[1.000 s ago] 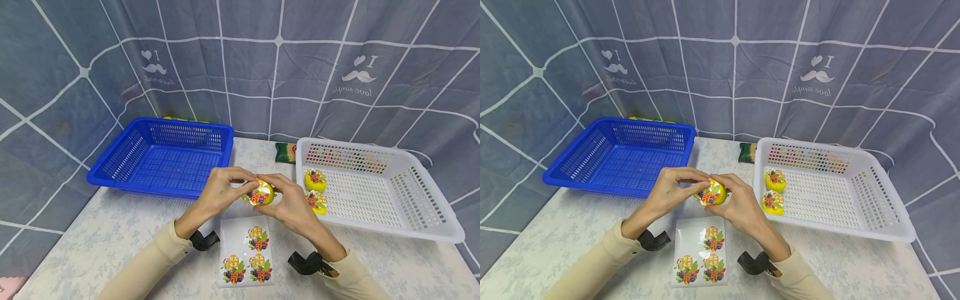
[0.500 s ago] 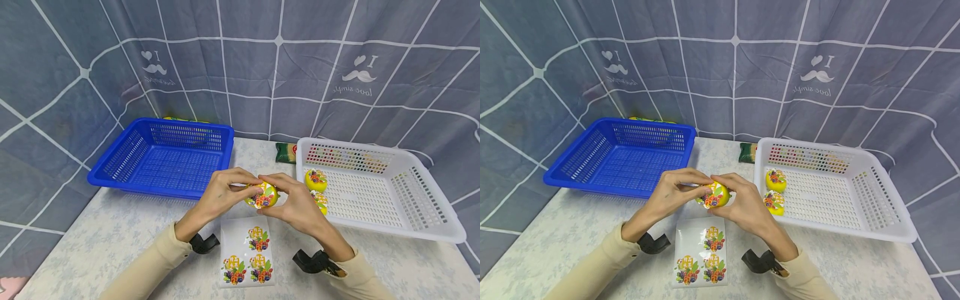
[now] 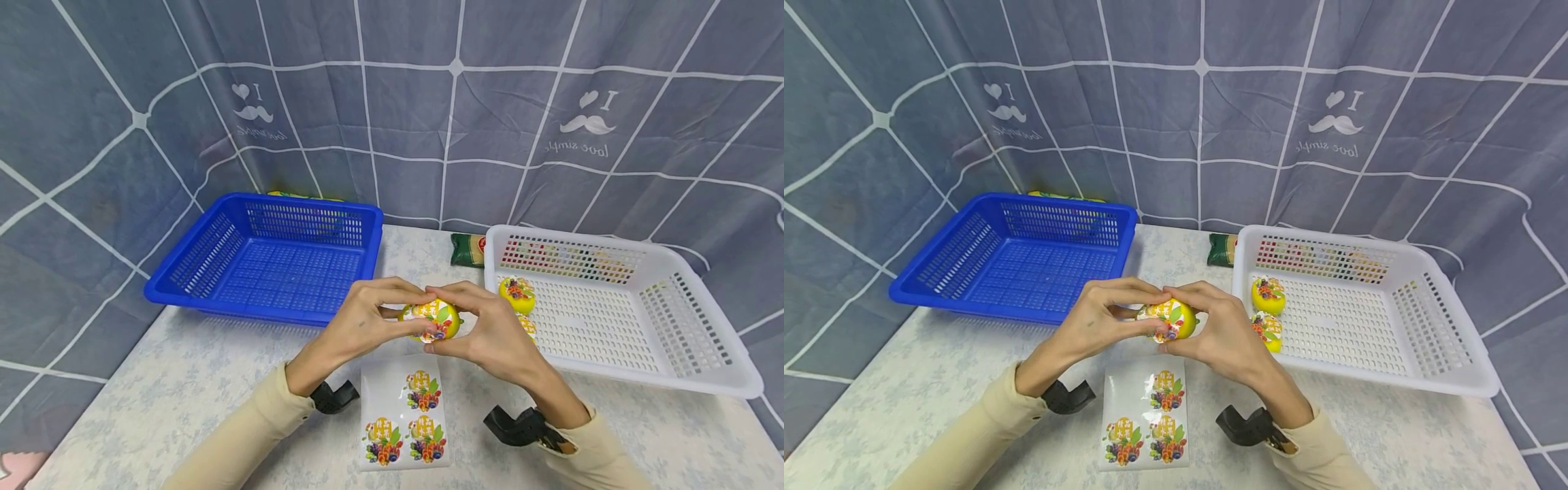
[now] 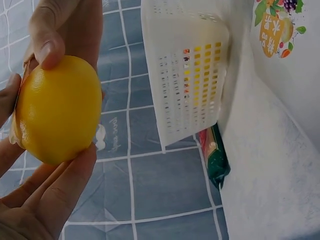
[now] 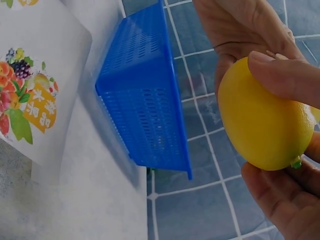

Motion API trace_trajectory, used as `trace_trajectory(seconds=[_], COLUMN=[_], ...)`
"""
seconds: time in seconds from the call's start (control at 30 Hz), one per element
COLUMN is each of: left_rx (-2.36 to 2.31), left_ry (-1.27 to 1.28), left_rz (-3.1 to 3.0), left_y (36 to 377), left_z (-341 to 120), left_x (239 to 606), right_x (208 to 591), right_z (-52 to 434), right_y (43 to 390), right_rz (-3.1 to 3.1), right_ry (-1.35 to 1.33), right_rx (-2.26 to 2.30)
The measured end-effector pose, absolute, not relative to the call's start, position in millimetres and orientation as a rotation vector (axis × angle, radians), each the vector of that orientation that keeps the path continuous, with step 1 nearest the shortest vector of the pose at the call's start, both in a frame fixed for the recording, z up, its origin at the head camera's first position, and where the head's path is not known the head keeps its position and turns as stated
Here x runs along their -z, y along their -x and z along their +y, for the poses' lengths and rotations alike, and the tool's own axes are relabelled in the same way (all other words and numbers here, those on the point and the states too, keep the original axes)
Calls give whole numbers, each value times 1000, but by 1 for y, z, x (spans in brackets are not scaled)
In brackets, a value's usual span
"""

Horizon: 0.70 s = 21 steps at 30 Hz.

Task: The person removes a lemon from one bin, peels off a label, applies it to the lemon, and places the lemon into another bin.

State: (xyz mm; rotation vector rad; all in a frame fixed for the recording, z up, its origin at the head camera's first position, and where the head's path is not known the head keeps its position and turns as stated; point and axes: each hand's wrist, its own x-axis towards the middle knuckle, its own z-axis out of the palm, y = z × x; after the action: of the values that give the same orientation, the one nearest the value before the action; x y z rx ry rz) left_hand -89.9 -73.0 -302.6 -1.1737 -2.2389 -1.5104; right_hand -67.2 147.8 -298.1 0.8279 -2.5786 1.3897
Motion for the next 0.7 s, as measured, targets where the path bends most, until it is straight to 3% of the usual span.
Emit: trace_trajectory(seconds=[0.7], left_rx=[1569], left_ry=[1117], left_rz=[-2313], left_y=[87], left_z=[-64], left_x=[305], right_x=[298], right_z=[157], right_y=[67], right_rz=[-2628], right_ry=[-770], right_rx=[-1469])
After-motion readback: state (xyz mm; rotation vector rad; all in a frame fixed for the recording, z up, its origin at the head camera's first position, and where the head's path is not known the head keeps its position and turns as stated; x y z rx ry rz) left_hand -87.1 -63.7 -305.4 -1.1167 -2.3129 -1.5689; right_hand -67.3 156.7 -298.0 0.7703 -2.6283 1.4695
